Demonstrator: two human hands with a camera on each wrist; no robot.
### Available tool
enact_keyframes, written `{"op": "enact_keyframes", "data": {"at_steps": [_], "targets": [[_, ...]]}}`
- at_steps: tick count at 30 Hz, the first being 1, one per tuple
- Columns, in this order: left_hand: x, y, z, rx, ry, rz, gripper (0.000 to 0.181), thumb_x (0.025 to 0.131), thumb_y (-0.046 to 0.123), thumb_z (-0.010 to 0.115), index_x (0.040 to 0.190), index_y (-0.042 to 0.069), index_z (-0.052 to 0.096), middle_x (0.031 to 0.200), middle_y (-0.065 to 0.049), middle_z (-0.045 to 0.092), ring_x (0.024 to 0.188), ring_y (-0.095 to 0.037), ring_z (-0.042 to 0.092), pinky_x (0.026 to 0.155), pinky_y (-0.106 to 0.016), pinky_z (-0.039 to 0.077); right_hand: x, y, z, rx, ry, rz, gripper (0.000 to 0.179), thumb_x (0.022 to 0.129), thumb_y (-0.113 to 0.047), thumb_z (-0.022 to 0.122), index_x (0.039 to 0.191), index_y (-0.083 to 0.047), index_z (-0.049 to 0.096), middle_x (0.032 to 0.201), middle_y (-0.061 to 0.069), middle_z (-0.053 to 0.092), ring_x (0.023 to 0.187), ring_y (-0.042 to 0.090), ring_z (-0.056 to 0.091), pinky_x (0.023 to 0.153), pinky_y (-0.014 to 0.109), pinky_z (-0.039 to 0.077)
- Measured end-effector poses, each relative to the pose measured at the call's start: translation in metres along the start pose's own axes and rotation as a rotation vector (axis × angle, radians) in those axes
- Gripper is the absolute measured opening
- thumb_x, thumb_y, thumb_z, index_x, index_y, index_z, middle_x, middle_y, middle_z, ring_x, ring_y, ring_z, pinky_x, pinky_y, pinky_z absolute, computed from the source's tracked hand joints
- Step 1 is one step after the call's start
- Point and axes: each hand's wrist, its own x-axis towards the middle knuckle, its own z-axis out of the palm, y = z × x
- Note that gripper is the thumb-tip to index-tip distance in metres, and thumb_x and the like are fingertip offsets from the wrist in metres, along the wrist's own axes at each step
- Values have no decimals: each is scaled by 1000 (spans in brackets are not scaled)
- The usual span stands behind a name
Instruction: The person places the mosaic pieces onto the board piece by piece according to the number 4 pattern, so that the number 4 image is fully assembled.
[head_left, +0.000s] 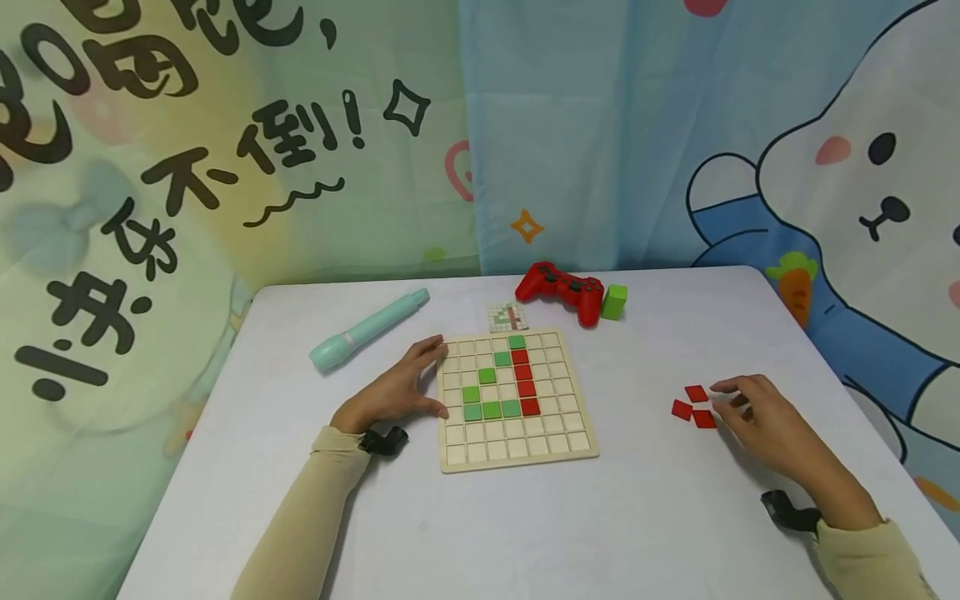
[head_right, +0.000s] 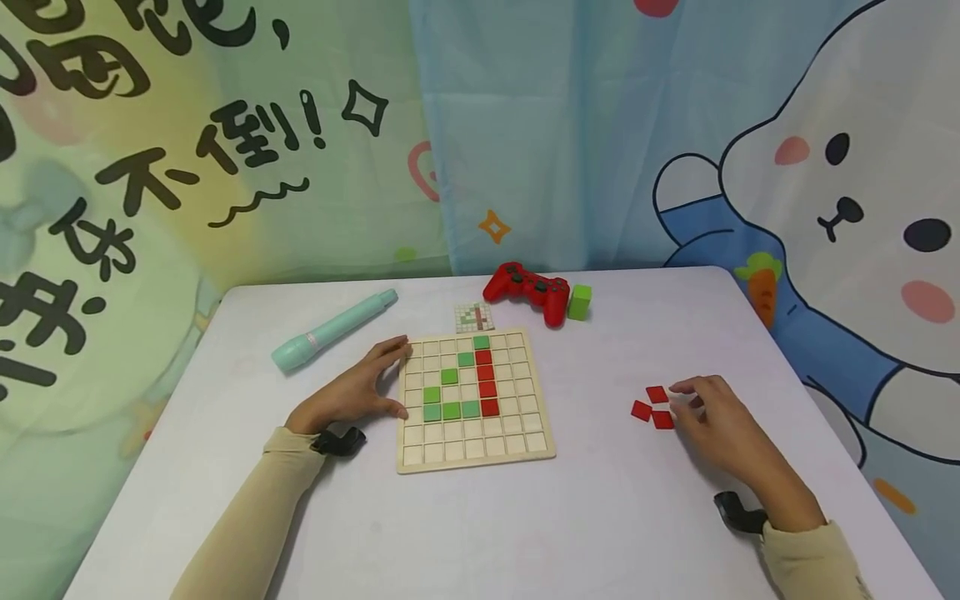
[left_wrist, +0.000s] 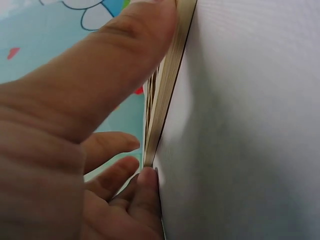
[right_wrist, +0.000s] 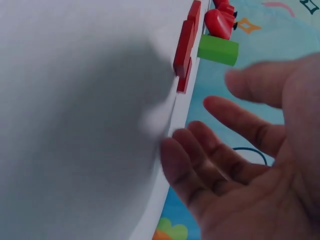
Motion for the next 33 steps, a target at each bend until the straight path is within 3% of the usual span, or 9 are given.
{"op": "enact_keyframes", "data": {"at_steps": [3,7,11,15,26,33], "targets": [[0,1,-1,-11,1,-4,119,80,32,96,171,8,23,181,-8,12,169,-33,12,135,-54,22,-3,3,-2,7,-61,-7,47,101,-13,71,141,5,54,134,34,49,109,48,62,90,63,61],[1,2,-2,-20,6,-9,117,81,30,96,171,8,24,181,-7,15,169,-32,14,135,-53,23,-5,5,-4,17,-96,-44,55,98,-13,76,145,2,52,135,31,50,111,46,63,90,58,62],[3,1,-2,-25,0,-14,117,81,31,96,170,9,24,181,-5,17,169,-30,14,135,-52,22,-5,7,-3,24,-102,-79,56,94,-11,81,142,0,54,132,27,53,109,41,64,84,30,64],[3,1,-2,-33,-5,-21,117,81,31,96,170,8,24,181,-6,16,169,-31,14,135,-52,22,-6,8,0,24,-94,-112,55,90,-8,83,139,-2,57,128,24,56,109,37,64,78,7,50],[2,2,-2,-46,-9,-35,117,81,30,96,170,8,24,181,-5,15,169,-30,12,136,-51,20,-6,11,4,11,-50,-172,46,87,-3,86,128,-1,64,119,19,64,102,31,64,79,6,49],[0,4,-2,-40,-14,-34,117,81,30,95,171,7,23,181,-7,15,169,-31,13,136,-53,21,-6,11,4,9,-58,-148,41,90,-6,83,127,-1,65,118,17,64,103,31,65,80,2,46]]}}
